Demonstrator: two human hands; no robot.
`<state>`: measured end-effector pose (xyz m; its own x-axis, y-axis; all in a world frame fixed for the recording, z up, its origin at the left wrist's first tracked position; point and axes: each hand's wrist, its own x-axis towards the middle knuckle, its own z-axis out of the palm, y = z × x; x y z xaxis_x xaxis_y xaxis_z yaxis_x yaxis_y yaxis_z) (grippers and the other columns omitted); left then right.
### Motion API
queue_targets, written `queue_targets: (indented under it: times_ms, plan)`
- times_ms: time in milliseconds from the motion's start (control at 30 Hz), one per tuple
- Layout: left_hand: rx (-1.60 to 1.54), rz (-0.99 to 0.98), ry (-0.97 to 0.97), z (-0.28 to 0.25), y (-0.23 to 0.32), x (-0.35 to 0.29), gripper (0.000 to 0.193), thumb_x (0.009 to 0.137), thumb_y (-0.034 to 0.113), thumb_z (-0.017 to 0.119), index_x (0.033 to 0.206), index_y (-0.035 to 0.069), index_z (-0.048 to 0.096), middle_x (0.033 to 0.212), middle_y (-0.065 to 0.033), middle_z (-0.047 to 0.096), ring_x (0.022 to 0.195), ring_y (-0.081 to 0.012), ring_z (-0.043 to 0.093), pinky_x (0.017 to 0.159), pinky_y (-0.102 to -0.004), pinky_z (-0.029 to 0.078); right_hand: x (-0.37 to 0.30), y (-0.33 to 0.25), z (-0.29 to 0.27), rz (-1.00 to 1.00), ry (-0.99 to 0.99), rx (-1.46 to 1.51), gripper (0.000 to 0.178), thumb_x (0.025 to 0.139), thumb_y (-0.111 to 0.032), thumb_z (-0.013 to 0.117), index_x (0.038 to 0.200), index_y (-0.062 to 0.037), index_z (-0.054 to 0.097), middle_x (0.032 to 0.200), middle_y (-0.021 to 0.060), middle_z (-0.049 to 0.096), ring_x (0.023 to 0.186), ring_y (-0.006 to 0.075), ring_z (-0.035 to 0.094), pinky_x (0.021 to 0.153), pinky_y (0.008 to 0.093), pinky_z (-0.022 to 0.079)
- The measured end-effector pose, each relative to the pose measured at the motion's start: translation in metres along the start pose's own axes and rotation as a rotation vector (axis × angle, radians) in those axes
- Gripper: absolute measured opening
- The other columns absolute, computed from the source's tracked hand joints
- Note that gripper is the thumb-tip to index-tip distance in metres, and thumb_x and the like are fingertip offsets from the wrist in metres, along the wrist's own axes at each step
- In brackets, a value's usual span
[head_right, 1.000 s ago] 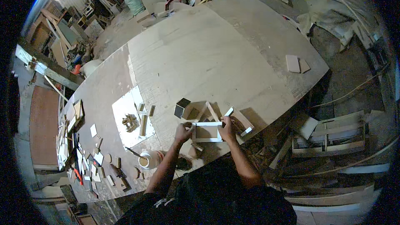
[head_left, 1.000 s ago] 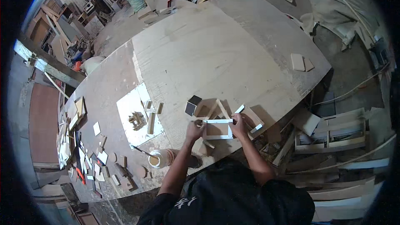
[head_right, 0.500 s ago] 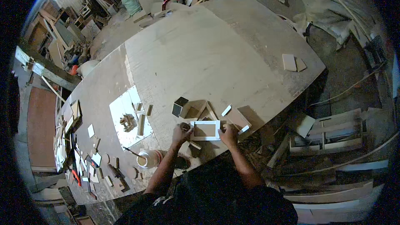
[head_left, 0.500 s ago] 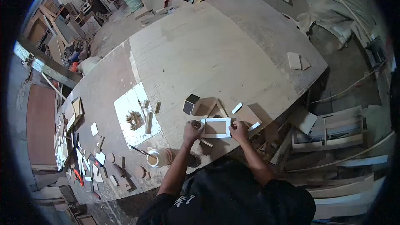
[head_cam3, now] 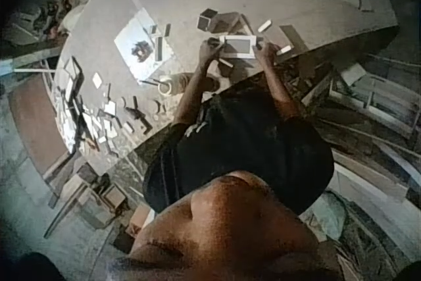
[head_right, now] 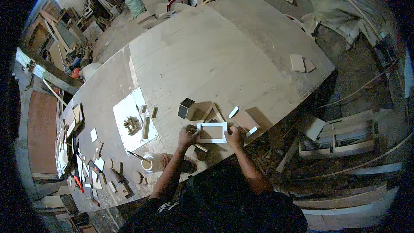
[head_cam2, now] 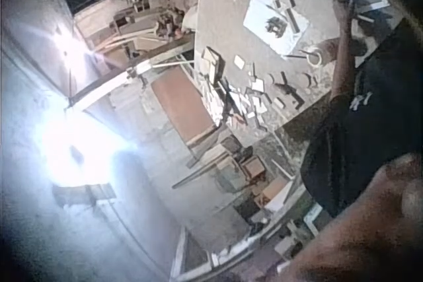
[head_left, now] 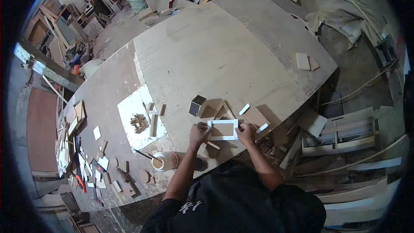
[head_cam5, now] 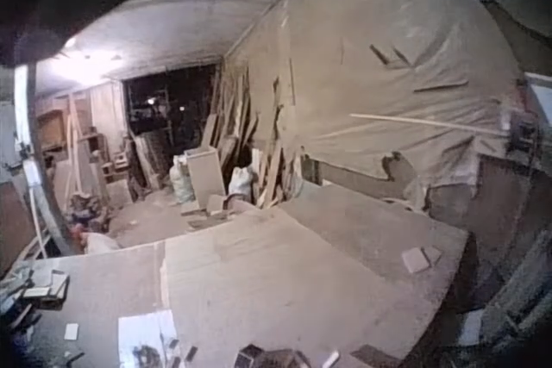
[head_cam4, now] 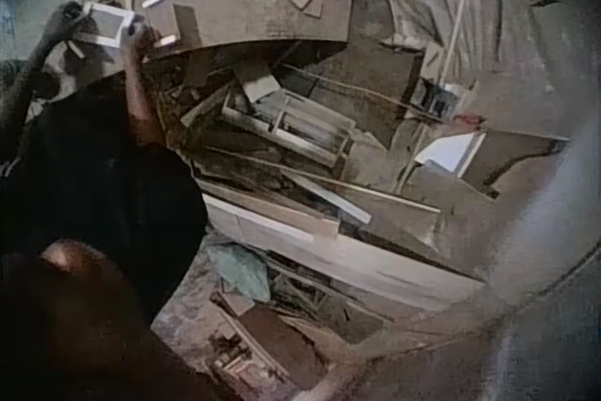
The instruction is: Assembling a small wooden frame by applying glue to the joints of wooden pieces using a stick.
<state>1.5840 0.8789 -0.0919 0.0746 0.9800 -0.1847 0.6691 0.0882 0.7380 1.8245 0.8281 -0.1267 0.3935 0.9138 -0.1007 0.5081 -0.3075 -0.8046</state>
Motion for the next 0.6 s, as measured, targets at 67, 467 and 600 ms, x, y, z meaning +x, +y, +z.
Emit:
queue_targets:
  times_ms: [67,467,600]
  plan:
    - [-0.068,-0.057,-0.019,0.0,-0.001,0.001,0.039,0.069,0.032,0.075,0.093,0.003,0.065,0.089,-0.0141,0.066,0.079,-0.0286,0.064,0.072,-0.0362,0.051,0.002,0.005,0.002,0.004,0.025,-0.061,0.03,0.072,-0.025,0.07,0.082,0.0022,0.063,0.074,0.0151,0.065,0.069,0.0269,0.063,0.064,0.0373,0.049]
    - [-0.083,-0.08,-0.02,-0.001,0.002,-0.002,0.046,0.063,0.033,0.08,0.093,0.002,0.066,0.088,-0.0153,0.066,0.081,-0.0259,0.065,0.072,-0.0353,0.052,0.0,0.017,0.014,-0.054,0.132,-0.043,0.029,0.072,-0.025,0.069,0.073,0.0036,0.061,0.068,0.0147,0.063,0.062,0.0249,0.062,0.057,0.0368,0.044]
    - [-0.102,-0.1,-0.015,0.0,0.0,-0.004,0.046,0.061,0.032,0.081,0.093,0.002,0.066,0.088,-0.015,0.066,0.081,-0.0252,0.065,0.073,-0.0352,0.051,-0.001,0.013,0.012,-0.071,0.085,0.005,0.03,0.072,-0.026,0.07,0.073,0.0031,0.062,0.068,0.0144,0.063,0.064,0.0245,0.063,0.058,0.0363,0.045]
